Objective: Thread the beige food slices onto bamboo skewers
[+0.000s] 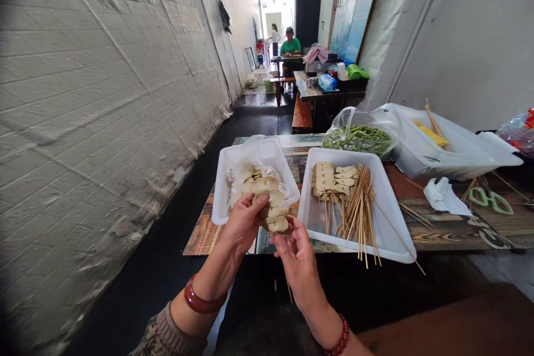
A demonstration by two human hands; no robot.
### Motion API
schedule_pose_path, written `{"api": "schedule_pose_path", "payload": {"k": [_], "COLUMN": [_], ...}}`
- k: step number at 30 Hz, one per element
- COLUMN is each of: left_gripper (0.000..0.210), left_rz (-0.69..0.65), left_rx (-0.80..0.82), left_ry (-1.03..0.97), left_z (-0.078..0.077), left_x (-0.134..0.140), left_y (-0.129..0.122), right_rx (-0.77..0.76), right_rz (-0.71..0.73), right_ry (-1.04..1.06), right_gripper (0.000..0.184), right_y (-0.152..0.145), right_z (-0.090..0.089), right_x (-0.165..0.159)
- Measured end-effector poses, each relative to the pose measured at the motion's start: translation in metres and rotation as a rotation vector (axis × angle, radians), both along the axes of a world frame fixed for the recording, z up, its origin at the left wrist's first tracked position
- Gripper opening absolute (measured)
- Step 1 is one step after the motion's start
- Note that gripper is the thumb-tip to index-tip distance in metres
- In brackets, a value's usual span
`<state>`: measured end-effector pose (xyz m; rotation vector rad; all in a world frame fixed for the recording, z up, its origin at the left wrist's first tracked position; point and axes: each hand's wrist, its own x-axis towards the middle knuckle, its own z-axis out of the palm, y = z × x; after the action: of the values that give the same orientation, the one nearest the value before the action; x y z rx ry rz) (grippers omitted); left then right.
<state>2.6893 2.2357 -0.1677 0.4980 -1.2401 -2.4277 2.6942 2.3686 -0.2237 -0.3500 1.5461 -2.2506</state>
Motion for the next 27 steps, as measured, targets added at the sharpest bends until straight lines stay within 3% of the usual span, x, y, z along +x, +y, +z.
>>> {"api": "schedule_pose_path", "payload": {"k": [4,11,21,27], "left_gripper": [0.033,0.03,0.03,0.027], "left_rz": [0.015,-0.003,0.023,0.049], "left_rx": [0.005,-0.02,-0.038,-0.06], "left_ry": [0.009,0.013,-0.022,-0.02], "left_z": [0.001,-0.004,-0.011,-0.011], "left_x": [0.005,0.014,0.015,0.015], "left_y": [0.0,0.004,0.004,0.003], "right_rx": [-0.046,-0.128,-0.116,-0.128], "right_rz": [-0.043,-0.02,-0.033,-0.014], "right_ry": [-0.047,-0.086,-0.079,-0.083], "right_gripper": [0.048,0.035,0.024,0.025], "right_y": [-0.005,-0.015,-0.019,-0.019], "right_z": [0.002,0.016,0.001,0.006], "right_x": [0.003,0.0,-0.004,-0.007]}}
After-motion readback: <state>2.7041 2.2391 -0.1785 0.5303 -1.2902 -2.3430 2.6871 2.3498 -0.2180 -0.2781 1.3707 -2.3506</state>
